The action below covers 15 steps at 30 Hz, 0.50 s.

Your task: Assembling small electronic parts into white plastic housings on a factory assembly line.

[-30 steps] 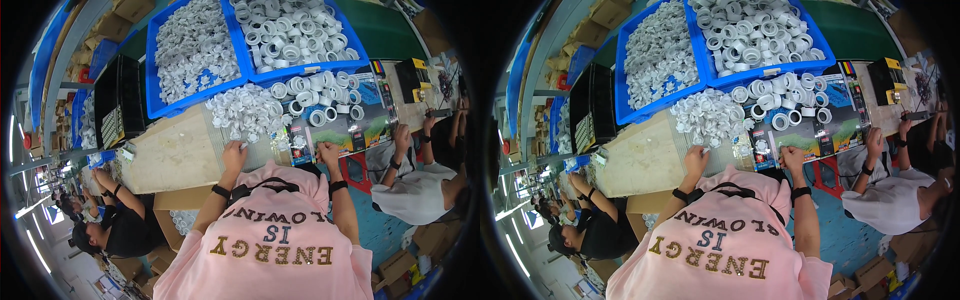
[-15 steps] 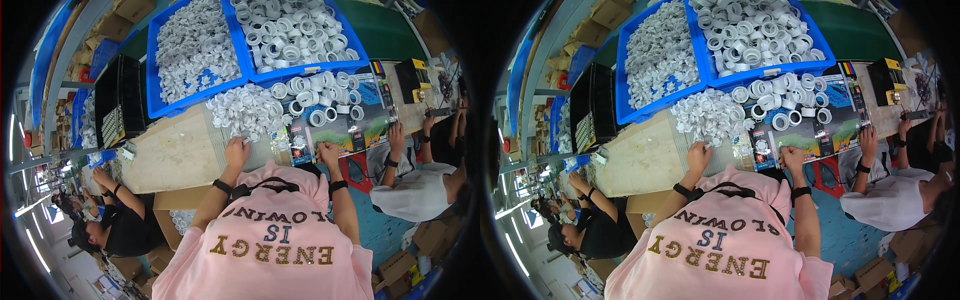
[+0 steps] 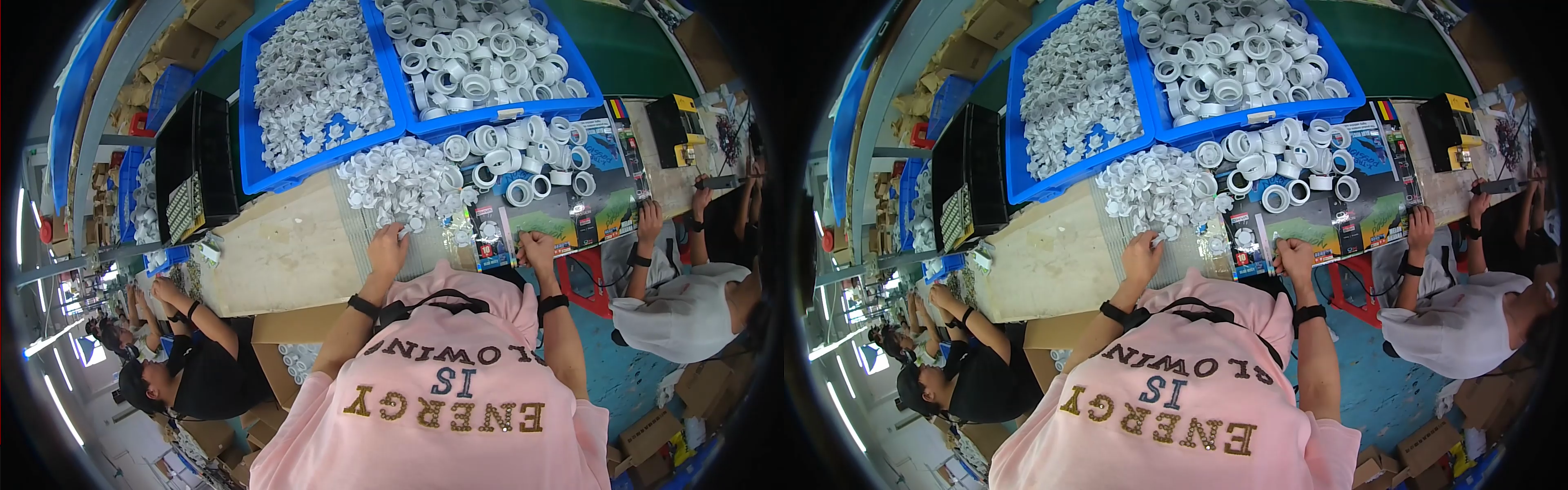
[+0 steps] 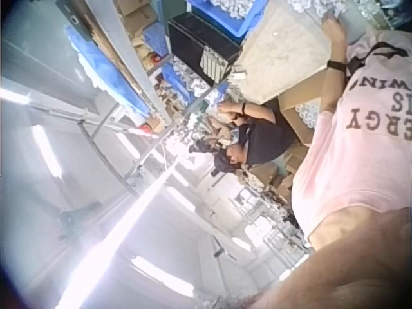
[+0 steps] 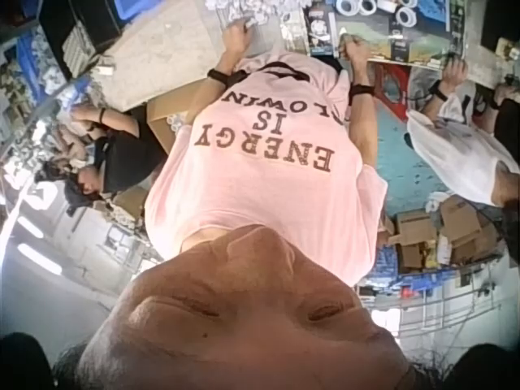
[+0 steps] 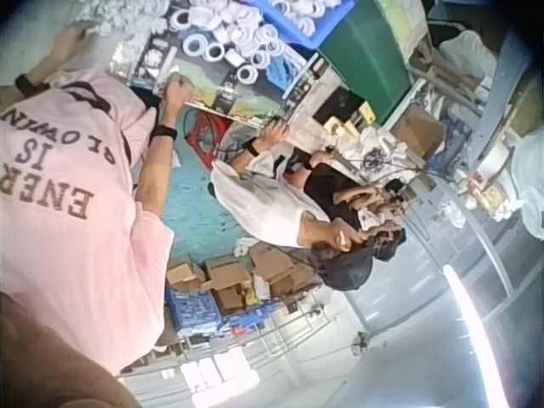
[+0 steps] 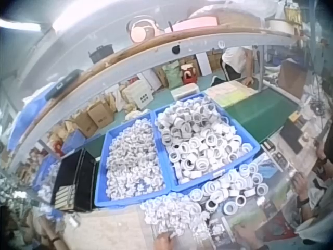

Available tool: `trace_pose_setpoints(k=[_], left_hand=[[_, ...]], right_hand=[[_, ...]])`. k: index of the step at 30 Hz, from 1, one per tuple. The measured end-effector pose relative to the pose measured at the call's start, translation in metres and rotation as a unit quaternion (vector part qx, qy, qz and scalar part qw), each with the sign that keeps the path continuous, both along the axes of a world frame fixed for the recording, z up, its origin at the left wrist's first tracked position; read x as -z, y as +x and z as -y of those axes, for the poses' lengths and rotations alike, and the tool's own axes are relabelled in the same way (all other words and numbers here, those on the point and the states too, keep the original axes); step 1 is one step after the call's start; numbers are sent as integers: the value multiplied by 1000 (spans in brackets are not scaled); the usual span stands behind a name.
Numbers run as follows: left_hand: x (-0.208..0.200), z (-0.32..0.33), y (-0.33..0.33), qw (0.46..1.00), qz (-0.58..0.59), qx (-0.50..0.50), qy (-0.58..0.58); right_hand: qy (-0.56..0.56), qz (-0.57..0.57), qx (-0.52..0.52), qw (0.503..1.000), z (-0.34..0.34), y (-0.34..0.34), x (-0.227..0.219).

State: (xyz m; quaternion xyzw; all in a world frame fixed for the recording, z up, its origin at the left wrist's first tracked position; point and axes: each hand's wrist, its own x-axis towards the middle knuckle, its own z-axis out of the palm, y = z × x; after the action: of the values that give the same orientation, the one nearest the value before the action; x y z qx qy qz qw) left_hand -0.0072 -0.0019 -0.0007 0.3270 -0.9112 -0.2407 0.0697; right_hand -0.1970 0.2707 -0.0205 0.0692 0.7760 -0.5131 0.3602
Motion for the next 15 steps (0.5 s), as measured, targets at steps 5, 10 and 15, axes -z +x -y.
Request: trace_pose_setpoints(k=[5, 10, 15], left_hand=[[4, -1, 0, 999, -33, 21, 4], [-2, -7, -6, 997, -67, -12, 32], [-3, -5, -6, 995, -82, 15, 52]], right_hand=[[-6, -1, 2, 1000, 0, 1, -2], [-10, 9, 8, 1000, -1, 1, -1], [-4, 8, 7, 1000, 0, 1, -2]])
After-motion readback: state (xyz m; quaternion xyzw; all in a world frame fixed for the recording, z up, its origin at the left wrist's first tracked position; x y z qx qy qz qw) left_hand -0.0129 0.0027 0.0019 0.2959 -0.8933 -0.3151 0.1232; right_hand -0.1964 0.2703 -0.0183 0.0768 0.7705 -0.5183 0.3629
